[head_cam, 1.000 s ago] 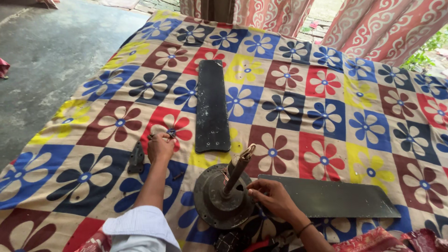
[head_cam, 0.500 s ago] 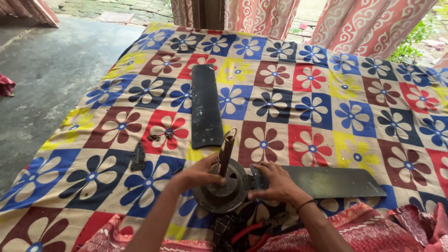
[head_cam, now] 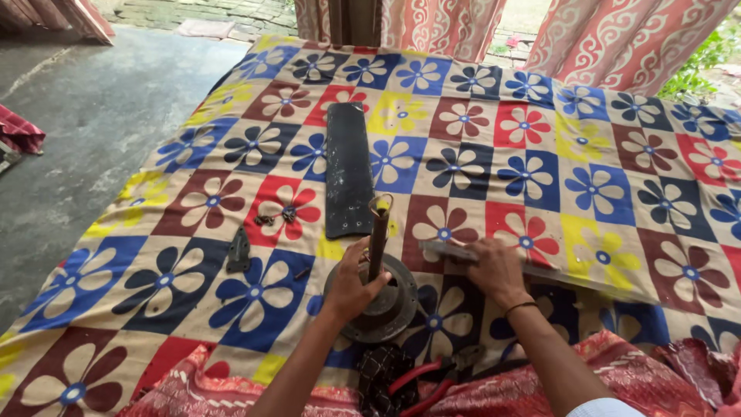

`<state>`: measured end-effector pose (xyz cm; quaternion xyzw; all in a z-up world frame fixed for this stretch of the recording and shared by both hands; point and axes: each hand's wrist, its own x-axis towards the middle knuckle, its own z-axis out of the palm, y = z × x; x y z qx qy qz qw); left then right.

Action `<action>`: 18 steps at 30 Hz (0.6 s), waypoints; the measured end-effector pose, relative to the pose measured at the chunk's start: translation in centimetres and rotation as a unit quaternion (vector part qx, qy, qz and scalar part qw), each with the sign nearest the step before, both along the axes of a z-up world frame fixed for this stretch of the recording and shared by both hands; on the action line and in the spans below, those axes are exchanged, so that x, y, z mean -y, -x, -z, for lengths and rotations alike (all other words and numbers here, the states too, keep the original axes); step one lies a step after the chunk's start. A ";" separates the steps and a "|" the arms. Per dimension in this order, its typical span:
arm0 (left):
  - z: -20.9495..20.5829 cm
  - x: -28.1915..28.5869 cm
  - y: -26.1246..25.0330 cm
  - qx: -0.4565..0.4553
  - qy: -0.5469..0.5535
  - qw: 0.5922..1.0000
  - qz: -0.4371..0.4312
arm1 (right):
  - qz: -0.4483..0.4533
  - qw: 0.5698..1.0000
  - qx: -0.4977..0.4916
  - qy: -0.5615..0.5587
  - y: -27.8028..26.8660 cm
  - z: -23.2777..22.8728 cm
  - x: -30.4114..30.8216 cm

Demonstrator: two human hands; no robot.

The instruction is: The person disassembles and reassembles parts of an electric fan, including the motor housing and fan blades. They use pliers to manipulate wires and fasteners, repeatedly attaching and detaching components on a patterned cloth surface.

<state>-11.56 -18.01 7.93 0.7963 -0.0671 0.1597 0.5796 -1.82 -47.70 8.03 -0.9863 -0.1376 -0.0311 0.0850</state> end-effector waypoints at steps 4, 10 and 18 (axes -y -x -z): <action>-1.5 0.3 1.2 0.066 -0.064 0.991 -0.099 | 0.040 0.984 0.172 -0.032 -0.4 -0.2 0.8; -2.4 0.9 1.9 -0.005 -0.031 0.990 -0.136 | -0.087 0.983 0.158 -0.027 1.5 0.6 -2.4; -3.7 0.1 2.7 0.064 0.032 0.996 -0.044 | -0.159 0.942 -0.272 -0.113 8.0 -3.0 -5.3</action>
